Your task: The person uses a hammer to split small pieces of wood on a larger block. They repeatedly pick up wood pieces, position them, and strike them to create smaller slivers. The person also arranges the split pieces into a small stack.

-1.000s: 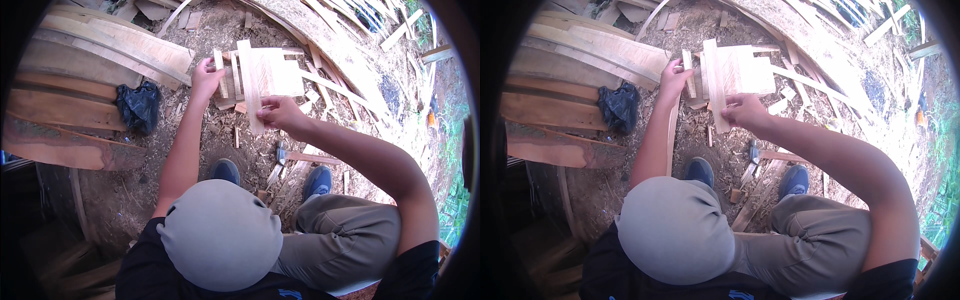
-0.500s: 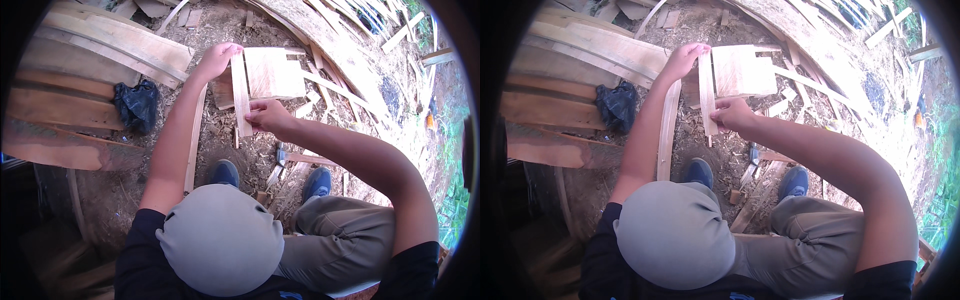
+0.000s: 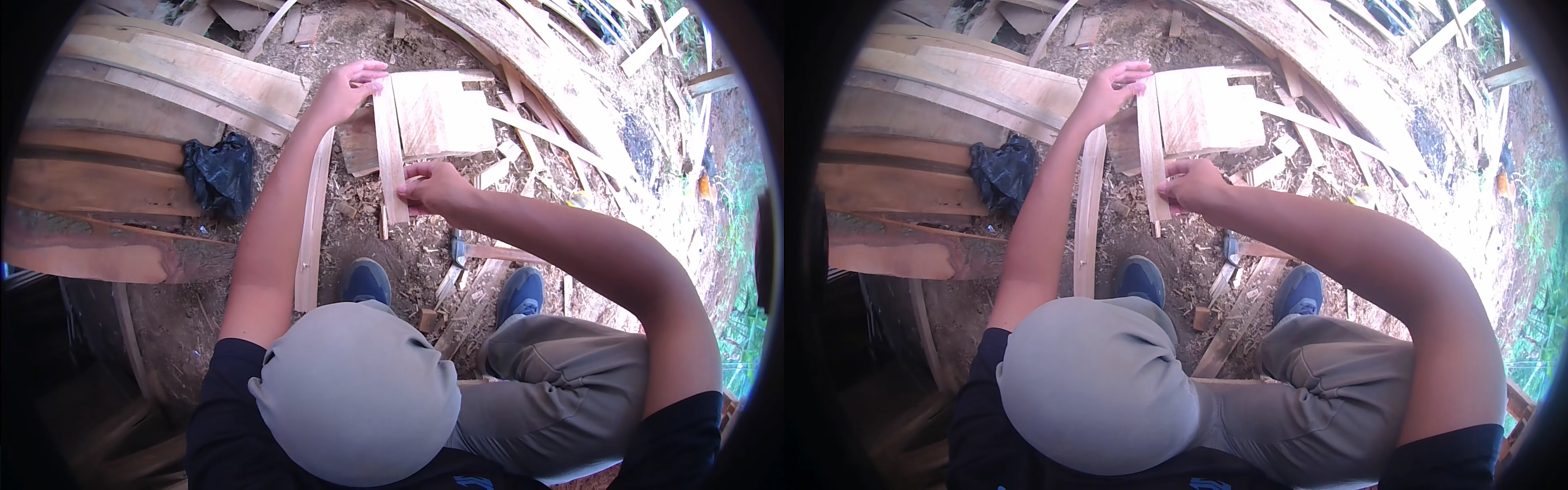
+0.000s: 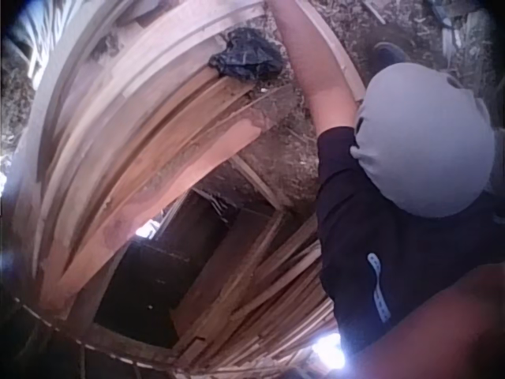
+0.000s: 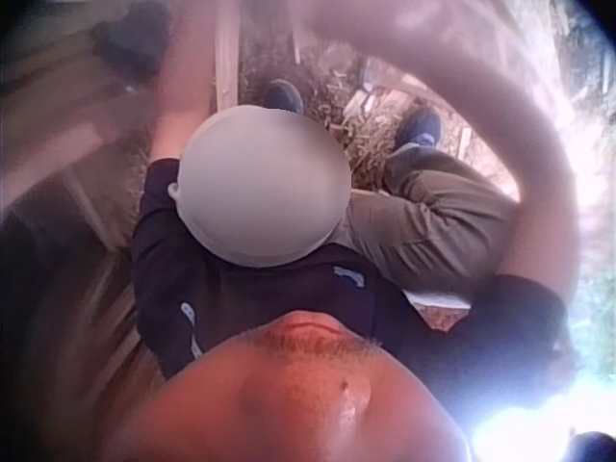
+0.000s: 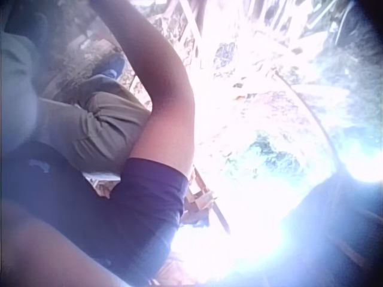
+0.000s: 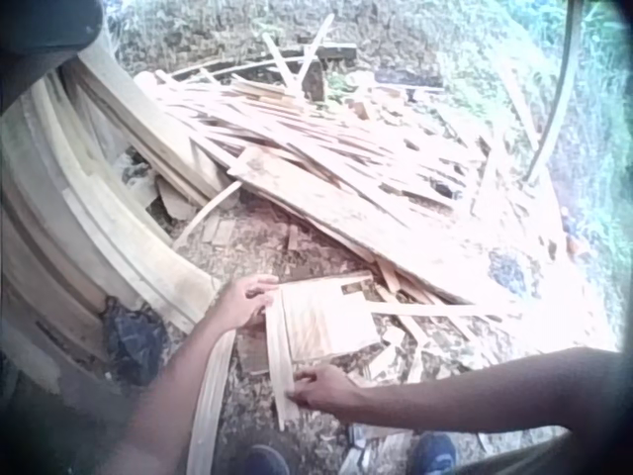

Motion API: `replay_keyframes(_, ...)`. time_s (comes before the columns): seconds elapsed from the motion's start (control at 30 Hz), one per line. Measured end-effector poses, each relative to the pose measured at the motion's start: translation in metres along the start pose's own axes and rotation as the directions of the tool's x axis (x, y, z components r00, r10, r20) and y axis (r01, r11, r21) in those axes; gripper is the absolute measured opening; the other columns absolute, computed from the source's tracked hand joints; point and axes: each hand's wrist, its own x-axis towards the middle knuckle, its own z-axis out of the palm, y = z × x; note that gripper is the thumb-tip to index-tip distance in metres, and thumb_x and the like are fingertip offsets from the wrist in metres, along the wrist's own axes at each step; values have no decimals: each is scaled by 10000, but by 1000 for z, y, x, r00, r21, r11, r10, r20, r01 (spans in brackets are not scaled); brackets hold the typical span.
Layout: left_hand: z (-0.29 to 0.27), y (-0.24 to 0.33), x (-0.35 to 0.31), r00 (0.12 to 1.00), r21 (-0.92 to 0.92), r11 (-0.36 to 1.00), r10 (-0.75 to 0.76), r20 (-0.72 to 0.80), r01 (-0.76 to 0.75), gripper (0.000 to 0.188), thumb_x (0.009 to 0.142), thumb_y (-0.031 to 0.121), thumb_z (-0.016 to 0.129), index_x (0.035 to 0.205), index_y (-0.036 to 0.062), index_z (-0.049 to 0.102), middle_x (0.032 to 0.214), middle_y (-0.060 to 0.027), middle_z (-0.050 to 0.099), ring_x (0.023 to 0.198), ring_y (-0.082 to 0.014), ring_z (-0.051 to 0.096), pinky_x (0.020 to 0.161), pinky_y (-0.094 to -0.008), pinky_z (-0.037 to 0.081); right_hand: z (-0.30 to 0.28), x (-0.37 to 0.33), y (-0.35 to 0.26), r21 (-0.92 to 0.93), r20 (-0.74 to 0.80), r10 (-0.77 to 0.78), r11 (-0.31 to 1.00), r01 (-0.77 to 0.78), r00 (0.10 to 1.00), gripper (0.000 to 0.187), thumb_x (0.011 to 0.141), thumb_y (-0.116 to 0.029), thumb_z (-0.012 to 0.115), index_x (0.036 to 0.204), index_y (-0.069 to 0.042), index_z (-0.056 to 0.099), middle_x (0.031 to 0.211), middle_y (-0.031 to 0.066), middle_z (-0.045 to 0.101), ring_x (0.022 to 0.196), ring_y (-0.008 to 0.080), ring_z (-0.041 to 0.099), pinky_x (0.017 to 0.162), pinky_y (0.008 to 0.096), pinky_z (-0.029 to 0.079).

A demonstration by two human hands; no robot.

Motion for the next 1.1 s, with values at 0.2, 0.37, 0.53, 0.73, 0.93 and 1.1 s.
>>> replay_keyframes(0.2,10,0,-3,998,-32,998,45,-35,-47,342,974,117,672,1312,63,657,1219,-92,742,1084,-175,703,969,-333,539,2,3,3,19,-12,11,1000,-11,1000,182,993,-59,660,1162,-5,618,1026,100,710,916,189,726,832,341,631)
replay_keyframes(0.37,13,-7,-7,994,-110,991,68,-82,-77,316,993,101,635,1302,33,638,1223,-97,736,1122,-176,693,983,-324,534,6,3,3,42,-53,5,999,-3,999,181,973,-45,671,1150,-5,672,981,92,731,821,160,718,688,297,600)
replay_keyframes(0.53,19,-9,-7,994,-205,977,33,-101,-53,295,1006,96,612,1284,0,628,1220,-109,733,1154,-177,683,1010,-315,527,7,3,3,-2,-76,1,1000,-1,997,166,987,-54,641,1145,-6,658,952,88,721,809,161,707,682,302,590)
replay_keyframes(0.73,24,-9,-9,990,-207,975,48,-136,-76,293,1008,91,610,1285,-3,625,1223,-102,733,1159,-171,680,1013,-313,526,6,8,9,-6,-75,-24,1000,24,997,166,988,-57,630,1144,-3,651,934,89,714,806,174,704,695,321,589)
replay_keyframes(0.93,22,-11,-10,993,-259,964,27,-114,-56,353,1007,86,623,1330,-49,577,1267,-125,704,1189,-170,657,1043,-303,510,8,0,5,-87,-114,-41,996,31,993,152,961,-87,674,1085,-3,652,906,91,712,792,161,698,670,307,570)
replay_keyframes(1.1,23,-13,-9,993,-281,959,8,-116,-41,351,999,86,640,1318,-48,584,1266,-128,703,1187,-170,659,1031,-299,519,3,-3,5,-173,-131,-63,984,39,989,178,917,-135,736,1007,-8,649,864,90,706,765,138,682,647,286,544)
